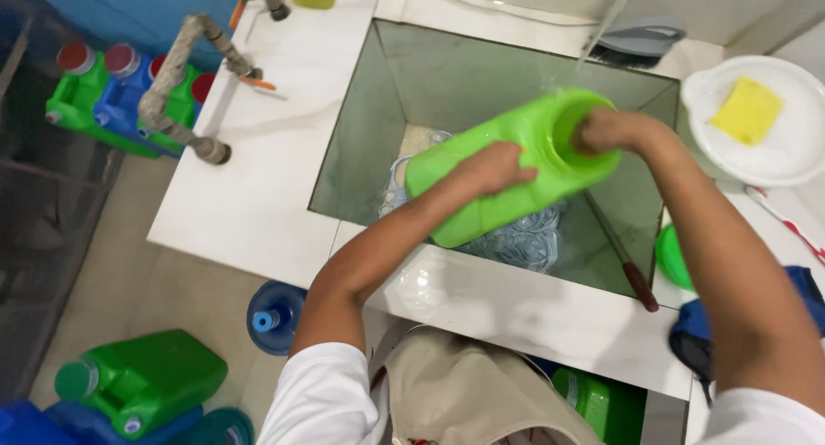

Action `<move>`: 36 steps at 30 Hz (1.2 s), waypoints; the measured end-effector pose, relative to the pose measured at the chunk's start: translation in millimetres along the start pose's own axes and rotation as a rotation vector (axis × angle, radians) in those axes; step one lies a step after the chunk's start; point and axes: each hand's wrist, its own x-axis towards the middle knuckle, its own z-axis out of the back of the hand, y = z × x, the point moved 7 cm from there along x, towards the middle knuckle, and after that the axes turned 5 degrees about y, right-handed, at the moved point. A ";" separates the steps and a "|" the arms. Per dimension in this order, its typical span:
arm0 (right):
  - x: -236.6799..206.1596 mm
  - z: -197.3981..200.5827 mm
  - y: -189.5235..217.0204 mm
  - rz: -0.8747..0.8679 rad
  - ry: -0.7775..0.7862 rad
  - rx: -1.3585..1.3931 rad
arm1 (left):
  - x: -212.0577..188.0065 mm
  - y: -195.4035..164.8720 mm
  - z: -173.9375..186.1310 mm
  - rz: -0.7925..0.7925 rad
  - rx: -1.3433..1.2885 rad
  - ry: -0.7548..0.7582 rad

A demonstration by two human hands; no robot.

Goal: The person cleans a large green plastic container by rinsing it under running water, scrubbing the exterior with a sponge, and brushing the interior with a toothbrush. They then use a heat gun to apply a seal to the container's lid and wipe the container with a cloth.

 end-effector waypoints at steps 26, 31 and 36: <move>47.0 -122.1 119.3 0.127 -0.372 0.088 | -197.6 -84.7 -48.6 -0.537 0.614 -0.380; 43.0 -119.8 99.2 0.103 -0.336 0.042 | -181.0 -82.7 -40.5 -0.441 0.573 -0.317; 18.5 -89.6 52.4 0.058 -0.129 -0.150 | -111.0 -49.5 -5.6 -0.159 0.386 -0.151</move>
